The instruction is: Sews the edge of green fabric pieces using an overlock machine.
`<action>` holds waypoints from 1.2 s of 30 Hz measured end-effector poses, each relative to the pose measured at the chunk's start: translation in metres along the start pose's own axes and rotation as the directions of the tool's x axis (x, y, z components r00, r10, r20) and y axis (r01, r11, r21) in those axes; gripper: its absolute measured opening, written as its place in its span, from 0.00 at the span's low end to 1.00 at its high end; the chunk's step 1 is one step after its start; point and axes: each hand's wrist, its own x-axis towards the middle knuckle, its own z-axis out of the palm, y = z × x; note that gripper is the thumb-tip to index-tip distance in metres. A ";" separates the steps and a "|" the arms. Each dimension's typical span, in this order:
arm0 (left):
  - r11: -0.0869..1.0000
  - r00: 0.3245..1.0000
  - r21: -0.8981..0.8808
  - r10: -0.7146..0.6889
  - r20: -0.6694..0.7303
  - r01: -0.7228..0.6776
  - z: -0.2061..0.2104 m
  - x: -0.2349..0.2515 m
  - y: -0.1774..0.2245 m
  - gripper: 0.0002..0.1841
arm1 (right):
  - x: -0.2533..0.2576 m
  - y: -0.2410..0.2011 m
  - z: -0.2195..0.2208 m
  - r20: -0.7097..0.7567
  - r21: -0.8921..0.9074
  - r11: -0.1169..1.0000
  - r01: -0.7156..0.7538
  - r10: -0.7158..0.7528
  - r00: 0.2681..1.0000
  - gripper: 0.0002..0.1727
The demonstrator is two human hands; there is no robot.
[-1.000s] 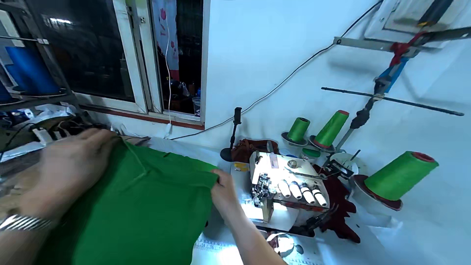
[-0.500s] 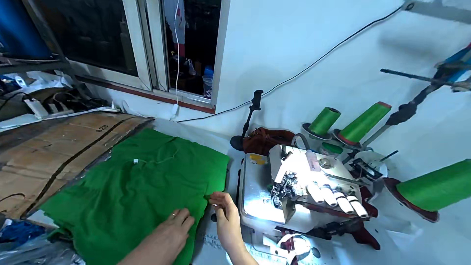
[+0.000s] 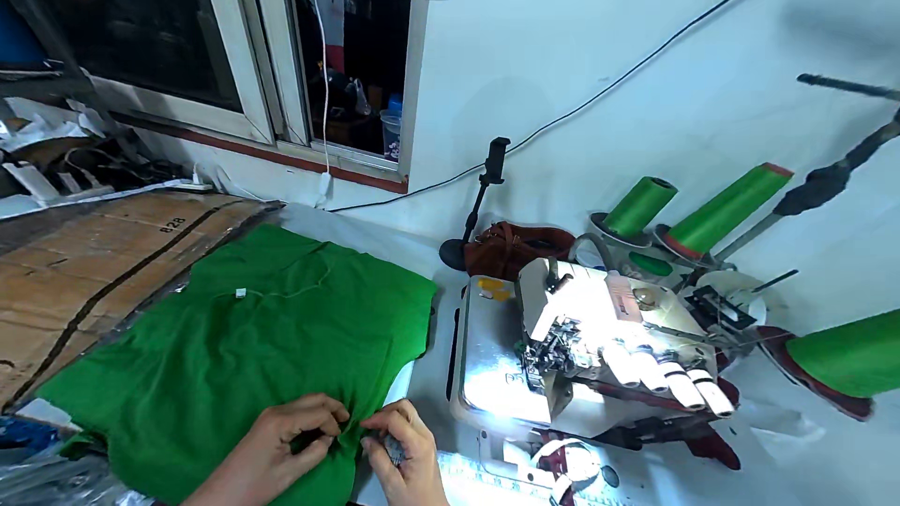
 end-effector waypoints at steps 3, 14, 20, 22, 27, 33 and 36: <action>0.999 1.000 -0.039 -0.011 0.006 0.011 -0.001 -0.001 -0.005 0.08 | 0.003 0.000 0.005 -0.010 -0.004 1.000 0.017 -0.017 1.000 0.09; 0.979 0.999 -0.197 -0.046 -0.007 0.044 -0.004 -0.001 -0.002 0.07 | 0.007 -0.016 0.022 -0.078 -0.183 0.983 -0.031 0.017 0.997 0.09; 0.990 0.997 -0.136 -0.053 -0.061 0.044 0.001 -0.003 -0.002 0.09 | 0.005 -0.024 0.035 -0.170 -0.253 0.964 -0.082 0.039 0.985 0.08; 0.993 0.996 -0.111 -0.057 -0.071 0.049 0.002 -0.003 0.000 0.09 | 0.006 -0.025 0.039 -0.196 -0.279 0.956 -0.097 0.042 0.980 0.08; 0.994 0.995 -0.094 -0.063 -0.075 0.056 0.002 -0.003 0.003 0.08 | 0.007 -0.031 0.040 -0.169 -0.278 0.947 -0.162 0.118 0.979 0.06; 0.987 0.987 -0.148 -0.080 -0.138 0.060 -0.001 -0.002 0.007 0.09 | 0.012 -0.045 0.036 -0.141 -0.277 0.942 -0.192 0.157 0.977 0.06; 0.995 0.950 -0.009 -0.100 -0.295 0.102 -0.036 0.010 0.025 0.09 | 0.010 -0.047 0.027 -0.148 -0.185 0.976 -0.112 0.085 0.985 0.06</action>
